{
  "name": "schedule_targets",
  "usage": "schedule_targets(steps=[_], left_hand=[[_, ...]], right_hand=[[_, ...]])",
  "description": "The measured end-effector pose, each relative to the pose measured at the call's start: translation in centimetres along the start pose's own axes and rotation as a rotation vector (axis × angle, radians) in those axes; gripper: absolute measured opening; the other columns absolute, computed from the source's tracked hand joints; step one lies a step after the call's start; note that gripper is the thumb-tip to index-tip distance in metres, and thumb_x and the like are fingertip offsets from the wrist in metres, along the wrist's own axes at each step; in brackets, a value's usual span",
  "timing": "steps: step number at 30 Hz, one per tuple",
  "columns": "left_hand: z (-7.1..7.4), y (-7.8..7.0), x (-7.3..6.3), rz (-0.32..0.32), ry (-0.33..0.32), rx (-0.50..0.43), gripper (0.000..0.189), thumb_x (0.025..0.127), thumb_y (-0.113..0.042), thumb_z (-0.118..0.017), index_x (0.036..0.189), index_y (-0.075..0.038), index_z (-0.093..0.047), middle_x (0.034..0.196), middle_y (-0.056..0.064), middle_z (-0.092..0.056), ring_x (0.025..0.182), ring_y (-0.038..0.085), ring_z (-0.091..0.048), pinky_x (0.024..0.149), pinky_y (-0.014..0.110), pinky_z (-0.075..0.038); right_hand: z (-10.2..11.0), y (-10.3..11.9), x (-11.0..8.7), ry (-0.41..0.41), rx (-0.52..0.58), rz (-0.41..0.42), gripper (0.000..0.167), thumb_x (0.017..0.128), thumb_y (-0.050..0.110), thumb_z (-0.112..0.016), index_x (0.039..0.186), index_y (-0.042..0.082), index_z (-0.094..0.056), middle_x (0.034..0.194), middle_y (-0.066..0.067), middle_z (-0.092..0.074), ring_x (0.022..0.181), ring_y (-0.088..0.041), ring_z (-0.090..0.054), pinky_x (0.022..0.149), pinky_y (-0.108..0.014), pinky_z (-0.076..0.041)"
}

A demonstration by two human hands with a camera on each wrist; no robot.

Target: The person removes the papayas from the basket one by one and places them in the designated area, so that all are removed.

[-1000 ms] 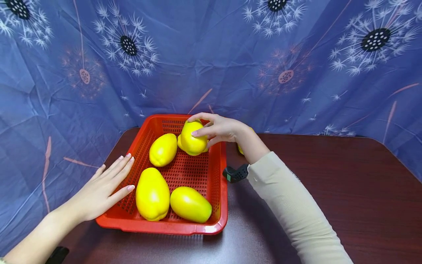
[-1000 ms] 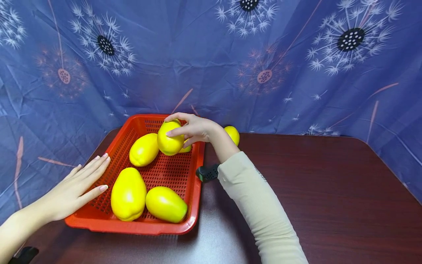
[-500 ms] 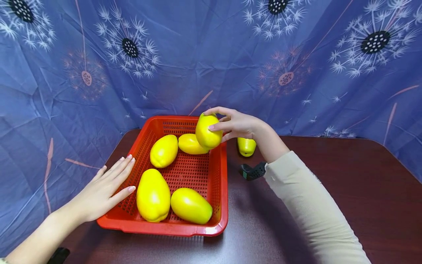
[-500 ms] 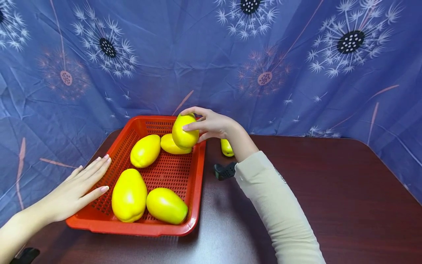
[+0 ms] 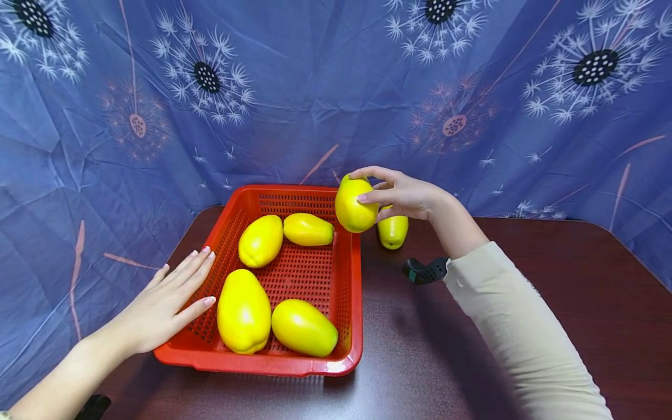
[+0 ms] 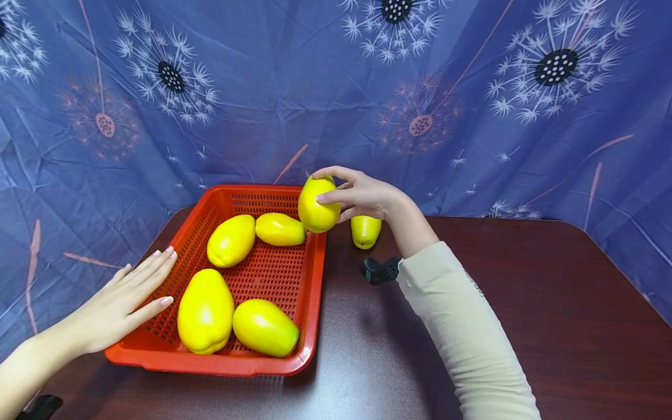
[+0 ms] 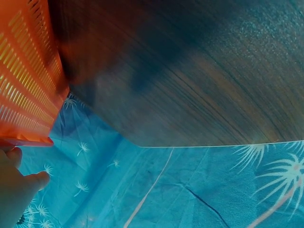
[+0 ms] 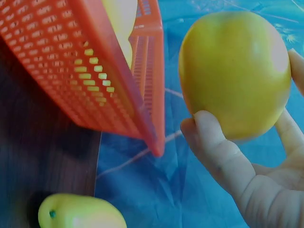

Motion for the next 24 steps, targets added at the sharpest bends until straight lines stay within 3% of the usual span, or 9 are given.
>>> schedule_targets(steps=[24], left_hand=[[0.1, -0.1, -0.1, -0.007, 0.002, 0.004, 0.067, 0.094, -0.037, -0.051, 0.149, -0.01, -0.023, 0.154, 0.01, -0.019, 0.142, 0.023, -0.006, 0.108, 0.057, -0.001]], right_hand=[[4.8, -3.4, -4.6, -0.097, 0.002, -0.024, 0.054, 0.092, 0.015, -0.058, 0.141, 0.017, -0.036, 0.135, -0.018, -0.032, 0.105, -0.028, -0.05, 0.078, -0.037, -0.052]])
Point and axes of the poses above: each hand's wrist, its own x-axis towards the middle knuckle, its own z-axis out of the back of the hand, y = z × x, the point moved 4 cm from there along x, towards the middle knuckle
